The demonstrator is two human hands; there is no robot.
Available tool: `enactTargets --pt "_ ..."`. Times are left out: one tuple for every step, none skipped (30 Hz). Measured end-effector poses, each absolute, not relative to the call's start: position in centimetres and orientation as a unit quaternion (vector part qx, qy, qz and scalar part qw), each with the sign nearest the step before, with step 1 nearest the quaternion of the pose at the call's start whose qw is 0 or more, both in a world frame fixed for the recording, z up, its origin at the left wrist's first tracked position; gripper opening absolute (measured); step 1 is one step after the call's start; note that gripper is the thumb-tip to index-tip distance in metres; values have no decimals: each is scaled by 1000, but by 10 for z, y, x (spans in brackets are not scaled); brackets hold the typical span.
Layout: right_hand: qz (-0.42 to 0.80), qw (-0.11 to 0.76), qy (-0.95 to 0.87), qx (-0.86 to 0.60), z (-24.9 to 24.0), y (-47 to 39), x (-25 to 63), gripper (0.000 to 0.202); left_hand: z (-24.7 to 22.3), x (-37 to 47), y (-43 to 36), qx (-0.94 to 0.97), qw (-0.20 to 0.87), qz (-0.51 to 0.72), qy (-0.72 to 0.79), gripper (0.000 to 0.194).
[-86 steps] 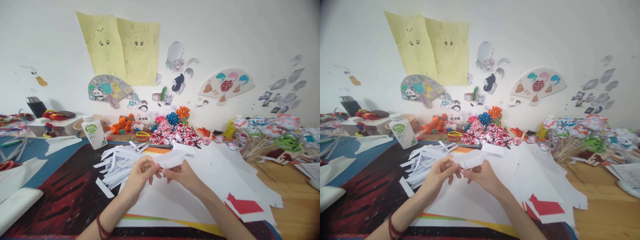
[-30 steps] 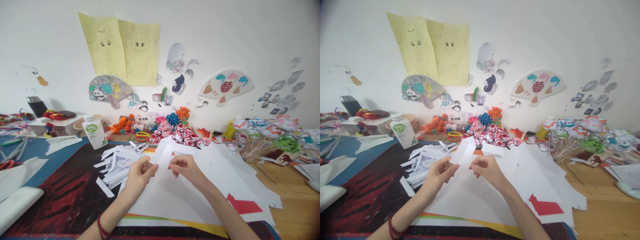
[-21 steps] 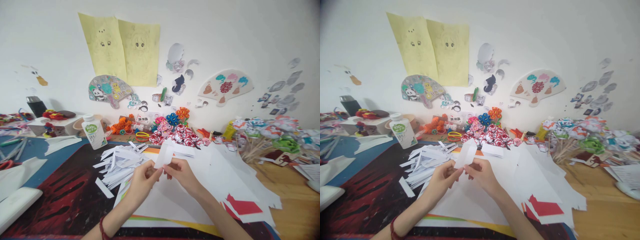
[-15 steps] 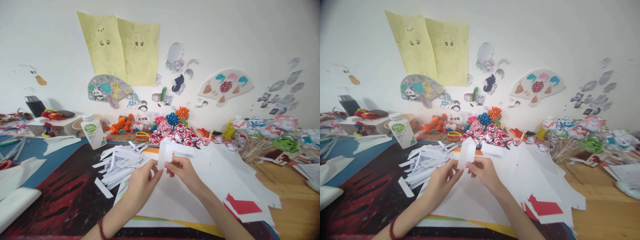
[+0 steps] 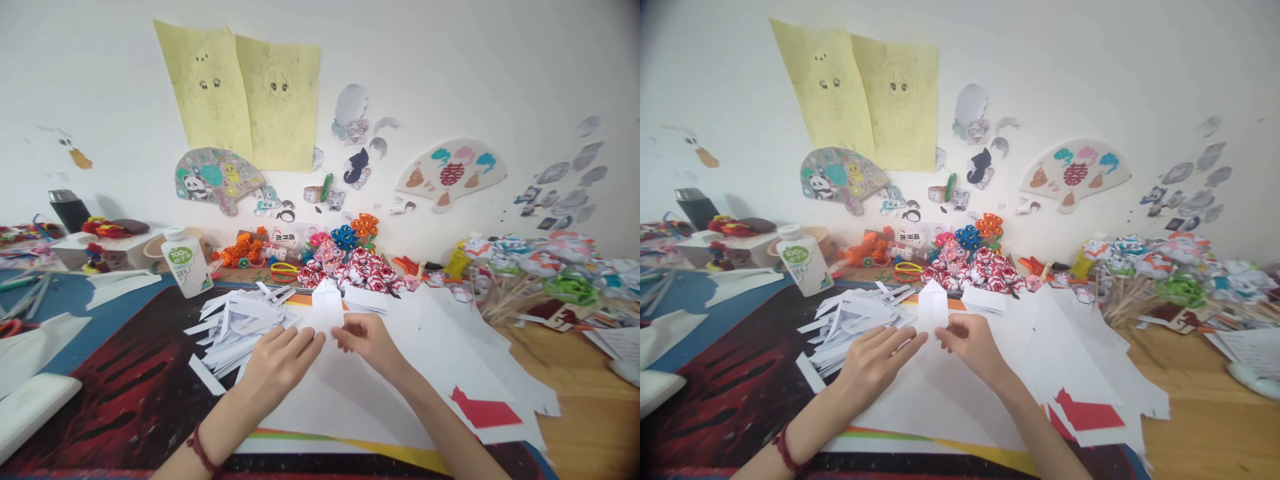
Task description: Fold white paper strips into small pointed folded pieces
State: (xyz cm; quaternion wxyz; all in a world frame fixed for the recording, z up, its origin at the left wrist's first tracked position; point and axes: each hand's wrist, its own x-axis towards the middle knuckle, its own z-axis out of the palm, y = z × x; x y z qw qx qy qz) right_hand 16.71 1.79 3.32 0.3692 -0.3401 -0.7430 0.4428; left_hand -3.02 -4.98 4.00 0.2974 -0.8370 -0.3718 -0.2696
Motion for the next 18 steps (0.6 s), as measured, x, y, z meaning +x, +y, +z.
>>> enactTargets --pt "439 367 -746 -340 33 18 167 38 41 -31 -50 -839 296 -268 -369 27" --pt "437 364 -749 -340 34 17 167 38 41 -31 -50 -841 292 -266 -369 27" --pt "434 361 -752 -340 34 17 166 38 41 -31 -49 -841 288 -266 -372 28" --pt "431 359 -755 -339 34 16 166 38 40 -31 -49 -840 282 -269 -377 28" --pt "430 358 -757 -338 35 15 165 38 38 -31 -49 -838 273 -275 -384 29" --pt "431 358 -757 -337 35 14 165 37 36 -30 -48 -835 261 -285 -393 29" --pt "434 361 -754 -336 35 12 164 37 34 -30 -48 -829 247 -301 -402 29" --pt "439 366 -748 -336 35 11 163 36 33 -29 -47 -823 231 -318 -411 29" --pt "447 373 -740 -336 35 10 162 35 31 -28 -47 -815 215 -336 -420 27" --pt "456 380 -732 -335 35 10 161 33 31 -27 -47 -808 198 -353 -428 25" --pt "465 387 -724 -332 34 9 161 31 31 -26 -47 -801 182 -369 -435 22" --pt "475 392 -717 -327 34 8 160 30 32 -25 -47 -795 165 -384 -440 19" --pt "483 396 -711 -323 33 8 159 28 34 -25 -47 -789 147 -397 -445 15" --pt "490 398 -707 -318 33 8 159 28 35 -24 -47 -782 129 -411 -450 13" --pt "496 400 -704 -314 32 7 159 28 36 -23 -48 -774 111 -424 -457 11" --pt "500 402 -701 -312 32 7 159 27 38 -23 -48 -764 93 -437 -466 10" --pt "503 403 -699 -310 32 7 159 27 39 -22 -48 -751 76 -449 -479 11" --pt "505 404 -697 -310 31 6 159 27 39 -23 -48 -736 58 -459 -494 12"
